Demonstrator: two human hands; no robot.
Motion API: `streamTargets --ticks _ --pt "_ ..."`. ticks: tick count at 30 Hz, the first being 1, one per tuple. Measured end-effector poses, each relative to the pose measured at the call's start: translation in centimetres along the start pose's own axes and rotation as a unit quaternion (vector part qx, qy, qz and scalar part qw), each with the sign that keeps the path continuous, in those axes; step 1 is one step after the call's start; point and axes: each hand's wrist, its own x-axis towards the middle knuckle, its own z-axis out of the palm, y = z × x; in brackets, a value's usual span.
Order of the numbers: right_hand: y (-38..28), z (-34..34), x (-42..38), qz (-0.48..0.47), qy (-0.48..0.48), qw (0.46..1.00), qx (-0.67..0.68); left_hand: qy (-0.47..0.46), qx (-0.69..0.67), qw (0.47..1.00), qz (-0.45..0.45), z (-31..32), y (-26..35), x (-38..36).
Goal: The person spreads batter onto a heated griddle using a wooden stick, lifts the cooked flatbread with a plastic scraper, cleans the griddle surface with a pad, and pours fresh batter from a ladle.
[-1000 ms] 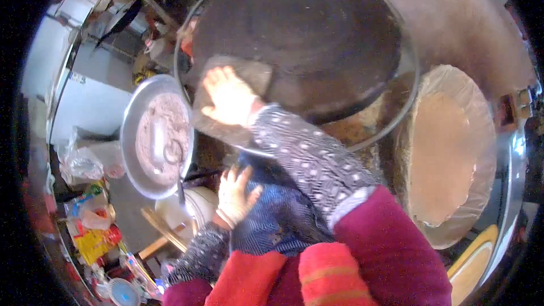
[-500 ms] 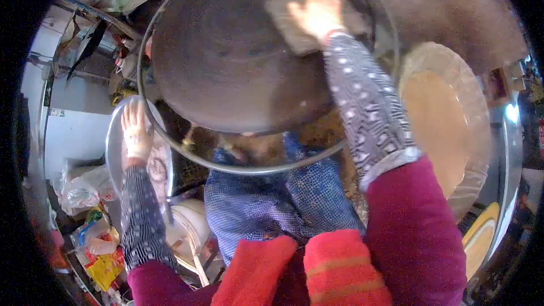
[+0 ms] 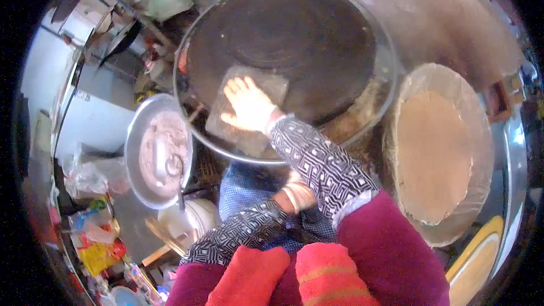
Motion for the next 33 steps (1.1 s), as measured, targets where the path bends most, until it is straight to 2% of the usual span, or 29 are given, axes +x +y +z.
streamTargets --ticks 1,2,3,4,5,6,8,9,10,12,14,16,17,20,21,23,26,28,29,30,31,32,33 --pt "-1.1 -1.5 -0.1 -0.013 -0.029 0.999 0.020 0.075 -0.008 0.990 0.120 1.2 1.3 -0.7" --pt "-0.2 -3.8 -0.3 0.001 -0.154 0.988 0.015 0.096 0.001 0.979 0.181 2.2 1.4 -1.7" --pt "0.9 -6.3 -0.8 0.025 -0.185 0.982 -0.005 0.041 -0.030 0.984 0.170 -3.2 2.6 -3.9" --pt "2.8 -8.0 -1.5 0.049 -0.209 0.976 -0.028 0.039 0.036 0.983 0.174 -3.8 1.2 -5.8" --pt "5.5 -8.5 -3.1 0.095 -0.174 0.979 -0.048 0.058 0.048 0.989 0.124 -4.1 -0.9 -7.9" --pt "9.0 -8.0 -5.2 0.131 -0.070 0.982 -0.112 0.057 0.076 0.995 0.034 -4.7 -3.2 -10.7" --pt "14.9 -10.8 -7.6 0.295 -0.094 0.936 -0.167 0.099 0.100 0.973 -0.181 -3.7 -6.9 -17.4" --pt "18.0 -11.8 -8.7 0.366 -0.136 0.897 -0.206 0.068 0.075 0.958 -0.269 -1.9 -8.6 -19.9" --pt "19.9 -12.9 -9.2 0.446 -0.170 0.858 -0.190 0.105 0.009 0.952 -0.288 -1.1 -9.0 -21.4" --pt "23.5 -10.5 -11.2 0.494 -0.090 0.830 -0.244 0.120 0.025 0.937 -0.328 -0.9 -9.1 -21.4" --pt "19.8 -11.5 -7.4 0.480 -0.142 0.842 -0.204 0.122 0.041 0.934 -0.333 -1.0 -10.0 -20.7" --pt "15.1 -9.5 -3.1 0.392 -0.148 0.893 -0.166 0.128 0.035 0.936 -0.326 -1.3 -10.3 -20.4" --pt "13.6 -6.2 -1.5 0.291 -0.115 0.931 -0.188 0.128 0.027 0.938 -0.322 -1.3 -10.7 -20.1" --pt "5.4 -0.1 5.4 0.145 -0.072 0.986 -0.049 0.111 0.033 0.945 -0.306 -1.5 -10.6 -19.0" --pt "2.4 1.3 7.1 0.108 -0.066 0.992 -0.020 0.104 0.041 0.946 -0.305 -1.4 -10.5 -18.6" --pt "-2.6 2.7 9.1 0.065 -0.129 0.988 0.049 0.091 0.043 0.946 -0.309 -1.5 -9.8 -17.9" --pt "-3.7 4.5 7.2 -0.013 -0.129 0.990 0.061 0.135 0.000 0.949 -0.286 -0.9 -10.3 -18.8" --pt "-0.3 0.9 5.9 -0.002 -0.140 0.988 0.069 0.152 -0.017 0.944 -0.292 -0.8 -10.3 -19.7" --pt "1.8 -1.7 4.8 0.031 -0.146 0.988 0.029 0.150 -0.020 0.942 -0.300 -0.8 -10.1 -19.9" --pt "4.4 -4.1 3.7 0.088 -0.151 0.985 -0.015 0.148 -0.020 0.939 -0.310 -1.0 -9.8 -20.1" --pt "7.3 -7.2 3.4 0.180 -0.231 0.956 -0.009 0.152 -0.019 0.934 -0.321 -0.9 -9.8 -20.2" --pt "12.8 -5.7 -0.2 0.186 -0.118 0.971 -0.095 0.147 -0.015 0.936 -0.320 -1.0 -9.8 -20.3" --pt "15.7 -8.6 -1.5 0.269 -0.167 0.942 -0.114 0.142 -0.008 0.937 -0.318 -1.2 -10.0 -20.4"
